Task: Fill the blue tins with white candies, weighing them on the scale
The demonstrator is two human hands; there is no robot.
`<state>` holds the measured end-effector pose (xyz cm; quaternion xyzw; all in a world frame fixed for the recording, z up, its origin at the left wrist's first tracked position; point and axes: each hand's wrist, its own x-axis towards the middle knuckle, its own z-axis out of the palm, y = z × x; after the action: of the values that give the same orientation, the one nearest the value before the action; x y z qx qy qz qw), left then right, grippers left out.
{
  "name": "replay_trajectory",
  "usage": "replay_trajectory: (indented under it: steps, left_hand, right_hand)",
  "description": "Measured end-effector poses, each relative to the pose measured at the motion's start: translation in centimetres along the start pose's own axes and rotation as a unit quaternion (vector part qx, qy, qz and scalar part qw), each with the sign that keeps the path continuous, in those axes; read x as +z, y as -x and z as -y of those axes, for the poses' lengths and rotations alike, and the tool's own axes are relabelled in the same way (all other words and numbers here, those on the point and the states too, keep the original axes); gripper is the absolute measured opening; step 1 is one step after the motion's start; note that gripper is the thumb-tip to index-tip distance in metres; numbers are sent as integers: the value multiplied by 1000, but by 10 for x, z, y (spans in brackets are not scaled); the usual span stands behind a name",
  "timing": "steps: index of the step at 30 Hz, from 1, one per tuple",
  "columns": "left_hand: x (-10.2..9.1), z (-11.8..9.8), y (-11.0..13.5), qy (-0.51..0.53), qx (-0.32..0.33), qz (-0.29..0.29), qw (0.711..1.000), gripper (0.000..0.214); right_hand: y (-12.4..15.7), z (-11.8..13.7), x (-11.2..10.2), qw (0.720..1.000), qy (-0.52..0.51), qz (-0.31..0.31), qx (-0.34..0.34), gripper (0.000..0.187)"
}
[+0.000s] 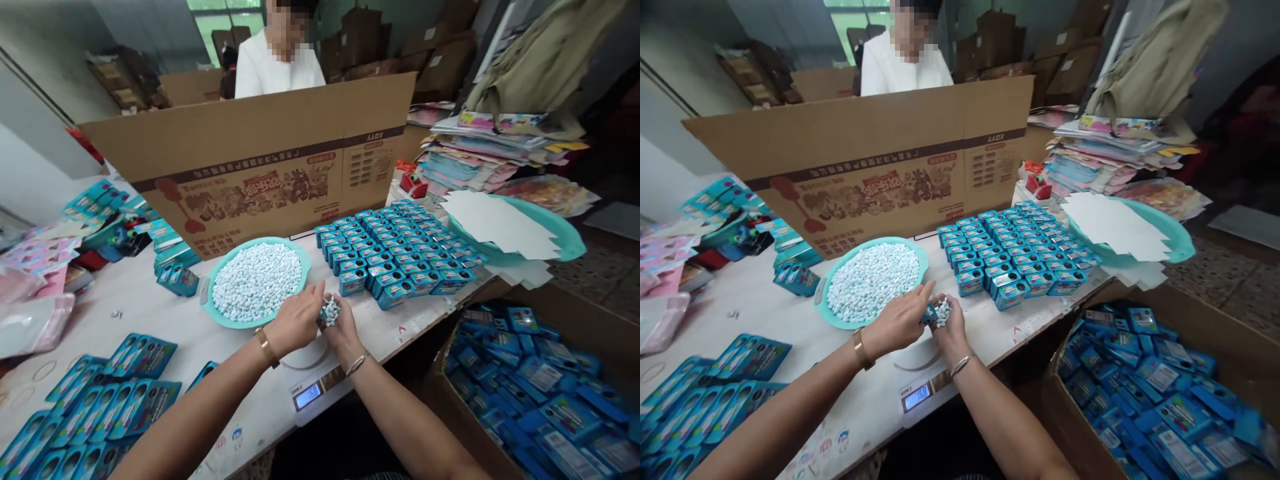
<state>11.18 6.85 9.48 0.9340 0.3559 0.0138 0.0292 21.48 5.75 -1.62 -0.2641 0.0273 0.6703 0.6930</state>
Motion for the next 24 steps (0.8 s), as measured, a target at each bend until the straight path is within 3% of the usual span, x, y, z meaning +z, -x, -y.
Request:
replay_trajectory:
  steps: [3, 7, 9, 14, 24]
  left_hand:
    - [-4, -3, -9, -42, -14, 61, 997, 77]
    - [-25, -13, -20, -88, 11, 197, 976, 80]
    - [-34, -16, -26, -97, 18, 233, 967, 84]
    - [-45, -18, -31, -102, 46, 253, 961, 94]
    - [-37, -8, -26, -90, 34, 242, 965, 103]
  right_hand:
    - [-4, -8, 2, 998, -39, -35, 36, 7]
    - [-6, -12, 5, 994, -64, -49, 78, 9]
    - [-4, -12, 6, 992, -72, -58, 88, 10]
    - [-2, -10, 6, 989, -89, -66, 97, 8]
    - [-2, -4, 7, 986, -96, -85, 106, 9]
